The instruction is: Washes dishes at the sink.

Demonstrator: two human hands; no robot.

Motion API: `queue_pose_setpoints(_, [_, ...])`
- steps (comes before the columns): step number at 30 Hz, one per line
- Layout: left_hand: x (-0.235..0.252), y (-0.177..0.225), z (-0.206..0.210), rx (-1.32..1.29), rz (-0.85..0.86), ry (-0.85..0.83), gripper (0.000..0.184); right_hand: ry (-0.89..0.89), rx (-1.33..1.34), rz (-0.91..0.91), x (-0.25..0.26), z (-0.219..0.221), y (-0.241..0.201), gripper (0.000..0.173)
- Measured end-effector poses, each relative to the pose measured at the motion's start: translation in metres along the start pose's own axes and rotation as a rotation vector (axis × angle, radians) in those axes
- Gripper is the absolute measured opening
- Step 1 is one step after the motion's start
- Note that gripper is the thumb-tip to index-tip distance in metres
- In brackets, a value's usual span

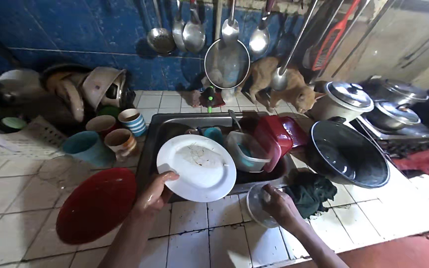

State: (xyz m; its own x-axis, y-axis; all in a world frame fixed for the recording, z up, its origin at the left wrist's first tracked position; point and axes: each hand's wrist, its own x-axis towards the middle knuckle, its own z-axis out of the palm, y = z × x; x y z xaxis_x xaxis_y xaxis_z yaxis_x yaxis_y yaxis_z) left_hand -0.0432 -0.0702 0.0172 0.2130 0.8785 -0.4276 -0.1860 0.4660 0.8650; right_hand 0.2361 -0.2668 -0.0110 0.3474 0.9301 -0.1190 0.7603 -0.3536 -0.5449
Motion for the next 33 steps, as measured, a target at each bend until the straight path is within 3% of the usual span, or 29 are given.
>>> queue_pose_setpoints(4, [-0.009, -0.003, 0.003, 0.030, 0.016, 0.009, 0.019, 0.225, 0.193, 0.020, 0.003, -0.007, -0.003, 0.043])
queue_pose_setpoints(7, [-0.015, -0.007, 0.004, 0.062, 0.051, -0.010, 0.028, 0.220, 0.241, 0.097, 0.013, -0.008, -0.010, 0.044])
queue_pose_setpoints(9, [-0.023, -0.006, 0.009, 0.097, 0.070, -0.010, 0.029, 0.201, 0.414, 0.113, 0.026, -0.008, -0.021, 0.040])
queue_pose_setpoints(13, [-0.031, -0.007, 0.022, 0.109, 0.128, -0.075, 0.042, 0.118, 0.980, -0.022, 0.052, -0.005, -0.101, 0.030])
queue_pose_setpoints(15, [-0.034, -0.008, 0.030, 0.042, 0.182, -0.109, 0.044, -0.005, 1.078, -0.181, 0.060, 0.014, -0.144, 0.035])
queue_pose_setpoints(17, [-0.042, -0.009, 0.032, 0.019, 0.283, -0.183, 0.047, -0.065, 0.947, -0.486, 0.072, 0.046, -0.168, 0.051])
queue_pose_setpoints(19, [-0.044, -0.010, 0.023, 0.087, 0.394, -0.256, 0.057, 0.142, 0.736, -0.787, 0.101, 0.069, -0.179, 0.064])
queue_pose_setpoints(20, [-0.044, -0.009, 0.020, 0.119, 0.428, -0.264, 0.061, 0.262, 0.663, -0.838, 0.118, 0.071, -0.181, 0.062])
queue_pose_setpoints(21, [-0.047, -0.008, 0.017, 0.152, 0.446, -0.272, 0.065, 0.360, 0.615, -0.826, 0.136, 0.068, -0.179, 0.057])
queue_pose_setpoints(25, [-0.051, -0.005, 0.009, 0.244, 0.447, -0.260, 0.076, 0.482, 0.583, -0.524, 0.177, 0.061, -0.173, 0.046])
queue_pose_setpoints(27, [-0.044, 0.000, 0.006, 0.286, 0.428, -0.245, 0.073, 0.549, 0.547, -0.672, 0.168, 0.074, -0.180, 0.046])
queue_pose_setpoints(31, [-0.027, 0.018, 0.005, 0.281, 0.460, -0.334, 0.075, 0.521, 0.613, -1.077, 0.149, 0.077, -0.209, 0.037])
queue_pose_setpoints(33, [-0.032, 0.020, 0.008, 0.317, 0.480, -0.304, 0.077, 0.525, 0.582, -1.000, 0.170, 0.062, -0.206, 0.039])
